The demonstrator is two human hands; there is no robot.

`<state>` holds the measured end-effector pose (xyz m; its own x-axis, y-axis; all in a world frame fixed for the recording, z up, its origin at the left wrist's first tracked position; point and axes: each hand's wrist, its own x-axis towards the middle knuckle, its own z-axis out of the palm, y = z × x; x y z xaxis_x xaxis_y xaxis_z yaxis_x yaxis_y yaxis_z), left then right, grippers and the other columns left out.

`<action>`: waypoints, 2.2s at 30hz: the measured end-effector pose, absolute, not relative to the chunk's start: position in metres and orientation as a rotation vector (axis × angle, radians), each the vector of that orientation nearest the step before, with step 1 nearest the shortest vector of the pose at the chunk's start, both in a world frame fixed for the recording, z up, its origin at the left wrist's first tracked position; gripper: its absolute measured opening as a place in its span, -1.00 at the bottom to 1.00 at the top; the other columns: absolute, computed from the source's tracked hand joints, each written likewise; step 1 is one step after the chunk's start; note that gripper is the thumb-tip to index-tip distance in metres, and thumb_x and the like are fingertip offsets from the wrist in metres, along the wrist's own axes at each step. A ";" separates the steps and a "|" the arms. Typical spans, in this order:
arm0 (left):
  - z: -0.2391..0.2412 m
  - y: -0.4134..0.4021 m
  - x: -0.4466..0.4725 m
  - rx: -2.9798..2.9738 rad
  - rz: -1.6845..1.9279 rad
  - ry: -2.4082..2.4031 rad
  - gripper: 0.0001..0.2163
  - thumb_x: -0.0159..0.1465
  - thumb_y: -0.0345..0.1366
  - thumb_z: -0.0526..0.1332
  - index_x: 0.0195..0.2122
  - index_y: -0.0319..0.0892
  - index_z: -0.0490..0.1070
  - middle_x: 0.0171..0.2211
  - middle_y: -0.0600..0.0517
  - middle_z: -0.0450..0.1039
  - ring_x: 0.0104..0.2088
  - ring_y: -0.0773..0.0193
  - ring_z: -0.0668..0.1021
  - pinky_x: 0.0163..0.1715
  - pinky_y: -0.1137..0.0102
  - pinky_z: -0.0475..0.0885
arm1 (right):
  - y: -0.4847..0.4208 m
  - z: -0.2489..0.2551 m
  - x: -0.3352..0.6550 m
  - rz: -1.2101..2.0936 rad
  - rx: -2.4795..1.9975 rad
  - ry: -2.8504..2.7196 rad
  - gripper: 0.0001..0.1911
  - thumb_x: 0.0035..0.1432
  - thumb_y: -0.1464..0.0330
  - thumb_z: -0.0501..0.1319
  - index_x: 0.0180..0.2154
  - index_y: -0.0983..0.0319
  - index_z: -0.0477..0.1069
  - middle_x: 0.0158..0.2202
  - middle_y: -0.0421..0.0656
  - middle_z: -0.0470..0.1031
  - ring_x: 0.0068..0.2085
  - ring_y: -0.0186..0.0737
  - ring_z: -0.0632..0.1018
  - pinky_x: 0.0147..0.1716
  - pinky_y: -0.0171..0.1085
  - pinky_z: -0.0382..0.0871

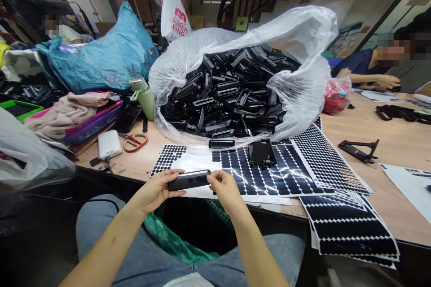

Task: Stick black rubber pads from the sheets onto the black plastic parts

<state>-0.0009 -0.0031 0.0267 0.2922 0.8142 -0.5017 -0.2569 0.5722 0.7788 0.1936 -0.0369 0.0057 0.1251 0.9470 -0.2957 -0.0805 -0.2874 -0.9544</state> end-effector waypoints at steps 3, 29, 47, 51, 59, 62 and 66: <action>0.028 -0.005 0.001 0.648 0.780 1.048 -0.88 0.12 -0.45 0.17 -0.31 -0.26 0.43 -0.27 -0.08 0.42 -0.27 0.19 0.50 -0.31 0.10 0.50 | -0.038 0.005 0.193 1.328 -1.442 -0.911 -0.75 -0.13 0.21 0.23 -0.54 0.25 0.27 -0.51 -0.25 0.21 -0.46 -0.39 0.30 -0.30 -0.26 0.35; 0.022 -0.025 -0.003 0.737 0.678 1.030 -0.85 0.08 -0.34 0.23 -0.30 -0.20 0.42 -0.33 -0.02 0.42 -0.29 0.23 0.49 -0.28 0.17 0.47 | -0.029 -0.007 0.207 0.818 -1.661 -1.151 -0.64 0.01 0.17 0.14 -0.20 0.21 0.14 -0.43 -0.21 0.38 -0.44 -0.26 0.41 -0.41 -0.27 0.29; 0.047 0.006 -0.003 1.738 1.172 1.251 -0.69 0.02 -0.41 0.28 -0.17 -0.04 0.46 0.17 0.05 0.09 0.23 0.08 -0.02 0.17 0.30 -0.04 | 0.059 0.014 0.228 0.534 -1.500 -1.870 -0.84 0.12 0.27 0.07 -0.36 0.20 0.35 -0.41 -0.21 0.40 -0.33 -0.28 0.38 -0.28 -0.31 0.21; 0.044 0.020 -0.022 1.800 1.048 1.218 -0.86 0.00 -0.36 0.30 -0.37 -0.08 0.50 -0.04 0.00 0.37 0.14 0.07 0.20 0.13 0.29 0.07 | 0.049 0.016 0.187 1.237 -1.192 -1.757 -0.73 0.10 0.17 0.05 -0.41 0.23 0.34 -0.47 -0.22 0.40 -0.44 -0.33 0.40 -0.42 -0.35 0.25; 0.025 0.023 -0.070 1.048 1.091 1.387 -0.84 0.10 -0.22 0.19 -0.47 -0.20 0.29 -0.57 0.06 0.42 -0.45 0.26 0.53 -0.51 0.48 0.43 | 0.027 -0.027 0.102 0.847 -1.513 -2.123 -0.95 0.05 0.42 0.14 -0.39 0.27 0.35 -0.32 -0.06 0.40 -0.25 -0.19 0.42 -0.27 -0.28 0.24; 0.029 0.019 -0.070 0.896 0.923 1.276 -0.88 0.10 -0.30 0.18 -0.40 -0.24 0.31 -0.54 0.01 0.45 -0.50 0.25 0.55 -0.64 0.53 0.38 | 0.020 -0.028 0.092 0.829 -1.566 -2.132 -0.92 0.04 0.51 0.09 -0.41 0.31 0.34 -0.32 0.00 0.39 -0.22 -0.13 0.41 -0.26 -0.24 0.23; 0.034 0.016 -0.065 0.852 0.825 1.174 -0.82 0.12 -0.36 0.15 -0.25 -0.29 0.34 -0.40 -0.09 0.49 -0.49 0.20 0.57 -0.70 0.53 0.37 | 0.015 -0.007 0.108 0.911 -1.546 -2.083 -0.90 0.10 0.43 0.06 -0.44 0.26 0.30 -0.39 -0.11 0.39 -0.33 -0.24 0.41 -0.34 -0.30 0.24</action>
